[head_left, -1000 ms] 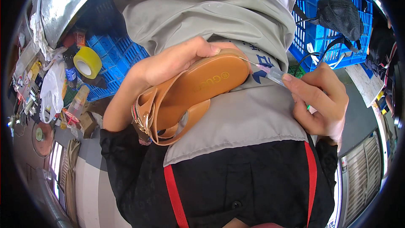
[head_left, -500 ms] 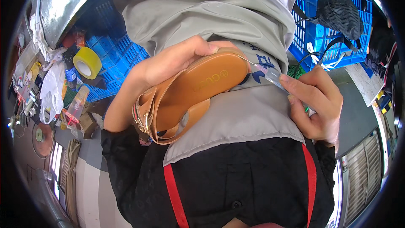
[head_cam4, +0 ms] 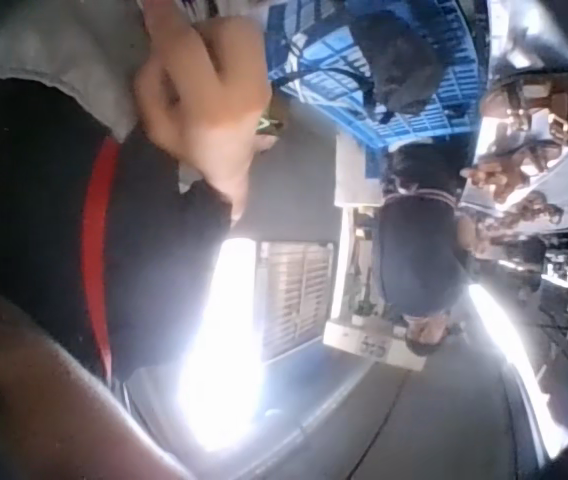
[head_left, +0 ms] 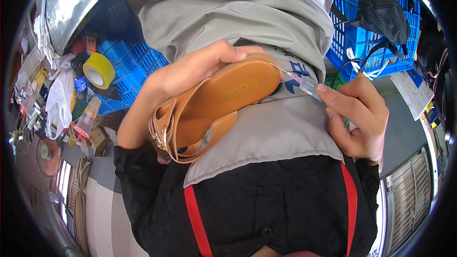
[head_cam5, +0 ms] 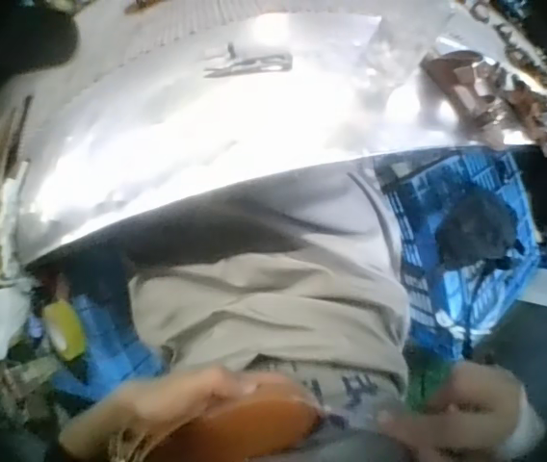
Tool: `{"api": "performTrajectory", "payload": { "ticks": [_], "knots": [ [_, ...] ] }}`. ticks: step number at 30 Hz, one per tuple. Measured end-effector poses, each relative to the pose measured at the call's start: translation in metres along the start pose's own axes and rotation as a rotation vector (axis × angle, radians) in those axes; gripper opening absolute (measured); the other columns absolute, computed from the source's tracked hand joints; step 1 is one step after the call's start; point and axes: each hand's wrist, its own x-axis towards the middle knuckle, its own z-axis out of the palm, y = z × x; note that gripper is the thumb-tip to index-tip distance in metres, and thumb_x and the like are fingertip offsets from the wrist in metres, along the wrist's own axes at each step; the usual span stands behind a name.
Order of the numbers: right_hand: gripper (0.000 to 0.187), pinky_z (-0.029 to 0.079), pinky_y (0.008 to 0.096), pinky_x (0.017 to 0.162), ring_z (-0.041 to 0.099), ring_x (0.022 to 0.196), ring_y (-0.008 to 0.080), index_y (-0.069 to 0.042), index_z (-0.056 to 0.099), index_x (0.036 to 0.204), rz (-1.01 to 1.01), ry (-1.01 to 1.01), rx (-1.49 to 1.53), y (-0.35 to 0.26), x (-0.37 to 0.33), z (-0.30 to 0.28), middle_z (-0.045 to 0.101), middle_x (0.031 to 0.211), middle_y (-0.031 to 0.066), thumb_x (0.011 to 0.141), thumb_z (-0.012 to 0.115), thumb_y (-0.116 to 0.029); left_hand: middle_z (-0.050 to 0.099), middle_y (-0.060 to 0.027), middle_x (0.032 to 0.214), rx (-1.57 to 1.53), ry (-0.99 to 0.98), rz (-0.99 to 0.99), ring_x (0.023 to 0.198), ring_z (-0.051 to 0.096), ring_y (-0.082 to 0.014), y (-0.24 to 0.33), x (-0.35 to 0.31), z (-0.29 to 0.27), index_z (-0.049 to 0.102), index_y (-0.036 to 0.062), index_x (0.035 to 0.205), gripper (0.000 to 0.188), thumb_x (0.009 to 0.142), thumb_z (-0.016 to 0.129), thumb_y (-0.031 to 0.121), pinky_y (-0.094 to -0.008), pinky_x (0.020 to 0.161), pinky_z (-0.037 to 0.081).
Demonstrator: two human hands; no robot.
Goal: Apply adhesive with a syringe to precisely glue leather straps on sandals at a factory assembly conveyor belt line.
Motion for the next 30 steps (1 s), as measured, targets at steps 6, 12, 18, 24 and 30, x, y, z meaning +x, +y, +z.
{"api": "performTrajectory", "payload": {
  "ticks": [6,12,18,24,30],
  "knots": [
    [0.055,0.044,0.0331,0.055,0.055,0.066,0.0218,-0.005,0.081,0.114,-0.001,0.005,0.010,0.0003,0.0034,0.0013,0.055,0.078,0.0074,0.062,0.070,0.011,0.061,-0.0140,0.147,0.011,-0.031,0.012,0.132,0.057,-0.0233,0.0015,-0.0007,-0.0004,0.054,-0.0033,0.148,0.058,0.106,0.033,0.032,-0.0355,0.117,0.039],
    [0.055,0.044,0.0331,0.056,0.055,0.066,0.0218,-0.005,0.081,0.113,0.003,-0.001,-0.004,-0.0013,0.0033,-0.0014,0.055,0.078,0.0073,0.062,0.071,0.011,0.061,-0.0134,0.147,0.018,0.010,-0.015,0.132,0.057,-0.0223,0.0000,-0.0011,-0.0022,0.053,-0.0032,0.149,0.059,0.106,0.033,0.032,-0.0354,0.117,0.040],
    [0.055,0.043,0.0333,0.055,0.055,0.065,0.0222,-0.005,0.081,0.113,-0.013,0.014,-0.011,0.0005,0.0034,-0.0001,0.055,0.077,0.0074,0.061,0.070,0.010,0.061,-0.0130,0.147,0.039,-0.015,0.003,0.132,0.057,-0.0217,0.0024,0.0001,-0.0017,0.053,-0.0035,0.149,0.059,0.107,0.032,0.032,-0.0351,0.117,0.040],
    [0.056,0.042,0.0335,0.055,0.054,0.065,0.0224,-0.004,0.081,0.113,-0.028,0.017,-0.002,0.0019,0.0033,0.0015,0.056,0.077,0.0077,0.060,0.069,0.010,0.061,-0.0135,0.147,0.018,0.039,-0.028,0.133,0.057,-0.0217,0.0009,-0.0009,-0.0019,0.053,-0.0032,0.149,0.059,0.107,0.032,0.031,-0.0350,0.117,0.040],
    [0.057,0.041,0.0347,0.056,0.053,0.064,0.0240,-0.004,0.081,0.113,-0.067,0.020,-0.075,-0.0001,0.0044,-0.0012,0.055,0.077,0.0080,0.058,0.071,0.006,0.060,-0.0144,0.149,-0.013,-0.050,-0.009,0.133,0.057,-0.0223,0.0027,0.0004,-0.0054,0.052,-0.0039,0.151,0.058,0.108,0.034,0.030,-0.0350,0.117,0.040]
  ]
}}
